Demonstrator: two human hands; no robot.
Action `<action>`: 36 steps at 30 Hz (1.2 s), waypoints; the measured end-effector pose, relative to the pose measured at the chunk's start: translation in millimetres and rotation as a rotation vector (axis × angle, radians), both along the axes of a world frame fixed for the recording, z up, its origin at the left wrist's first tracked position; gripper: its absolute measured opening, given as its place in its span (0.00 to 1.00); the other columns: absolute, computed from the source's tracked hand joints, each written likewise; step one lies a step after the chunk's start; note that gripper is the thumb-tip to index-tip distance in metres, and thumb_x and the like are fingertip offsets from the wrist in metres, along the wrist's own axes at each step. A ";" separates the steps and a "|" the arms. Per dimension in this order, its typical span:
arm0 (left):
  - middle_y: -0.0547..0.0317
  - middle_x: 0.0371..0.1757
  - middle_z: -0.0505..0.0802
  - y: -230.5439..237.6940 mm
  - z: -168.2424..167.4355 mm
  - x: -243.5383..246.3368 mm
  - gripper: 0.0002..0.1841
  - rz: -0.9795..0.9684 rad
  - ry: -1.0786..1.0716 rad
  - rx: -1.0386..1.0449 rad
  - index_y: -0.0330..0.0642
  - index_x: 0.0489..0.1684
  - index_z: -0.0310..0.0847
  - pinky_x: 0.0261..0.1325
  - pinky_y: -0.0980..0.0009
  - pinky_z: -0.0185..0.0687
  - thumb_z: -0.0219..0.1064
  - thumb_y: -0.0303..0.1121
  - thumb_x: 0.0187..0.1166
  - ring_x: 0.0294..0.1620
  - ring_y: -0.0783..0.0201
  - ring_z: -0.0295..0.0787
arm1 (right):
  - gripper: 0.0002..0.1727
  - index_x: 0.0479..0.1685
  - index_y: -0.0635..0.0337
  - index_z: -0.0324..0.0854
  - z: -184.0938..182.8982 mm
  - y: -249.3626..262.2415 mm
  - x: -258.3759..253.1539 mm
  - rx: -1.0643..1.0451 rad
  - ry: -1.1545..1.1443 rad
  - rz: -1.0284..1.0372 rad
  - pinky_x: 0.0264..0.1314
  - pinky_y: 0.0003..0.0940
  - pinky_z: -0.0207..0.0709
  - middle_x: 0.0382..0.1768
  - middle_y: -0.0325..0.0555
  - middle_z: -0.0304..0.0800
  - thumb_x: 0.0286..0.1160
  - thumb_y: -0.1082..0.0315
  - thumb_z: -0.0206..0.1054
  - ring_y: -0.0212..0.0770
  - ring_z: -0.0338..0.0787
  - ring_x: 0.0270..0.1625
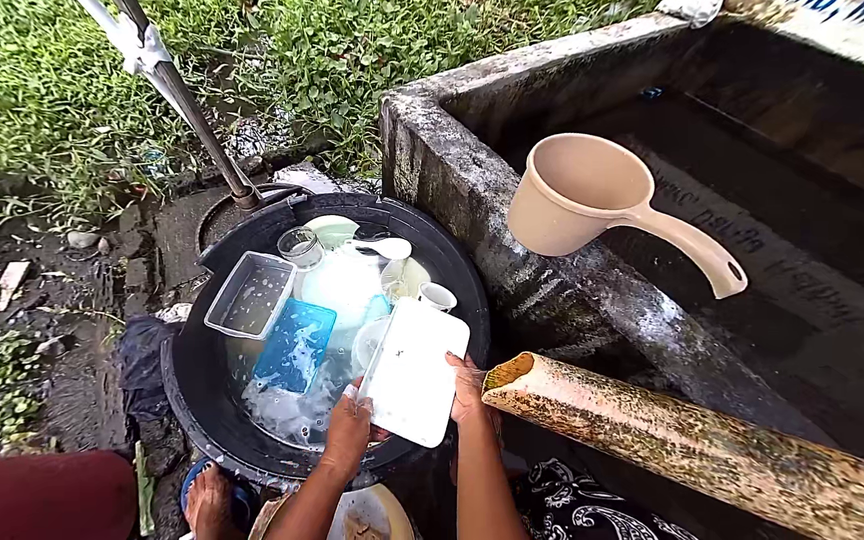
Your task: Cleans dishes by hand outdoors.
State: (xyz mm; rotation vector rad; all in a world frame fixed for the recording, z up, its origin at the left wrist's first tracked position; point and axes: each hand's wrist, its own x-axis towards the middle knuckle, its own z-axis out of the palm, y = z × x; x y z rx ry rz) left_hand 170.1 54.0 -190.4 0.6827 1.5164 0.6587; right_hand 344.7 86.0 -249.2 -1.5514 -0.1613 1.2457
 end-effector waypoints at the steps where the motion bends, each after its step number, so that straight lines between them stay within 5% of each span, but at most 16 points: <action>1: 0.43 0.47 0.88 0.2 -1.5 3.2 0.23 0.012 0.023 0.066 0.34 0.86 0.58 0.29 0.68 0.87 0.46 0.23 0.92 0.25 0.62 0.88 | 0.27 0.86 0.60 0.63 1.1 -0.1 -3.4 -0.004 0.014 0.029 0.75 0.48 0.72 0.74 0.61 0.77 0.90 0.67 0.56 0.50 0.79 0.72; 5: 0.39 0.58 0.88 8.1 -1.8 8.9 0.24 0.002 0.109 0.254 0.34 0.86 0.60 0.39 0.66 0.89 0.49 0.22 0.90 0.34 0.61 0.91 | 0.24 0.83 0.63 0.64 -6.1 0.3 -15.3 0.019 0.143 0.116 0.69 0.47 0.79 0.68 0.62 0.81 0.93 0.64 0.53 0.50 0.84 0.66; 10: 0.38 0.60 0.87 16.9 -6.2 17.5 0.26 0.049 -0.008 0.196 0.32 0.84 0.61 0.40 0.65 0.91 0.56 0.18 0.85 0.37 0.59 0.93 | 0.24 0.84 0.56 0.62 4.1 -6.7 -10.9 0.002 0.190 0.063 0.65 0.51 0.79 0.68 0.59 0.80 0.92 0.61 0.53 0.50 0.84 0.64; 13: 0.38 0.53 0.86 18.6 -16.7 28.1 0.26 0.131 -0.130 0.008 0.30 0.81 0.61 0.37 0.66 0.90 0.60 0.16 0.82 0.34 0.59 0.91 | 0.26 0.84 0.60 0.65 0.6 -7.2 2.1 0.010 0.001 0.071 0.74 0.48 0.72 0.74 0.60 0.77 0.89 0.65 0.59 0.49 0.79 0.71; 19: 0.44 0.39 0.88 12.2 -36.9 34.1 0.17 0.124 -0.120 -0.150 0.28 0.72 0.65 0.33 0.69 0.88 0.50 0.30 0.94 0.28 0.62 0.89 | 0.18 0.70 0.66 0.76 -5.7 -6.3 21.6 0.034 -0.148 0.184 0.59 0.36 0.80 0.54 0.55 0.87 0.86 0.69 0.63 0.39 0.86 0.52; 24: 0.48 0.33 0.87 16.3 -44.2 39.7 0.15 0.076 -0.022 -0.146 0.28 0.64 0.70 0.29 0.70 0.86 0.52 0.33 0.94 0.23 0.63 0.87 | 0.19 0.71 0.65 0.76 -3.2 -9.2 23.3 -0.004 -0.194 0.200 0.61 0.39 0.78 0.56 0.55 0.86 0.87 0.66 0.62 0.41 0.85 0.54; 26: 0.43 0.46 0.90 18.1 -47.7 39.0 0.21 -0.103 0.129 -0.048 0.27 0.71 0.70 0.43 0.65 0.88 0.65 0.31 0.86 0.37 0.59 0.91 | 0.20 0.74 0.65 0.74 -2.4 -10.3 23.7 -0.010 -0.204 0.205 0.63 0.39 0.78 0.59 0.57 0.86 0.87 0.66 0.61 0.42 0.85 0.57; 28: 0.33 0.65 0.86 22.9 -41.5 38.5 0.37 -0.309 0.320 0.032 0.25 0.79 0.64 0.70 0.53 0.80 0.77 0.35 0.75 0.64 0.47 0.87 | 0.21 0.74 0.65 0.74 -2.2 -10.2 23.9 -0.018 -0.202 0.209 0.64 0.40 0.78 0.60 0.57 0.86 0.87 0.67 0.62 0.42 0.85 0.58; 29: 0.32 0.68 0.85 25.2 -37.8 39.4 0.43 -0.349 0.379 0.062 0.25 0.80 0.62 0.76 0.50 0.75 0.82 0.38 0.69 0.70 0.44 0.84 | 0.20 0.73 0.66 0.75 -2.1 -10.2 24.2 -0.020 -0.208 0.226 0.64 0.40 0.78 0.59 0.58 0.86 0.86 0.68 0.62 0.43 0.85 0.57; 32: 0.31 0.79 0.75 34.2 -30.9 45.0 0.59 -0.381 0.506 0.087 0.31 0.87 0.53 0.79 0.49 0.72 0.89 0.48 0.56 0.77 0.42 0.77 | 0.17 0.68 0.69 0.77 -1.5 -6.2 25.3 -0.013 -0.191 0.275 0.63 0.38 0.78 0.55 0.57 0.87 0.85 0.71 0.62 0.42 0.85 0.55; 36: 0.30 0.85 0.66 39.5 -24.8 49.7 0.66 -0.386 0.574 0.099 0.34 0.93 0.42 0.78 0.46 0.72 0.88 0.54 0.55 0.80 0.39 0.73 | 0.16 0.65 0.72 0.78 -2.9 -7.0 24.0 0.043 -0.183 0.260 0.61 0.35 0.78 0.52 0.57 0.87 0.84 0.73 0.62 0.39 0.85 0.52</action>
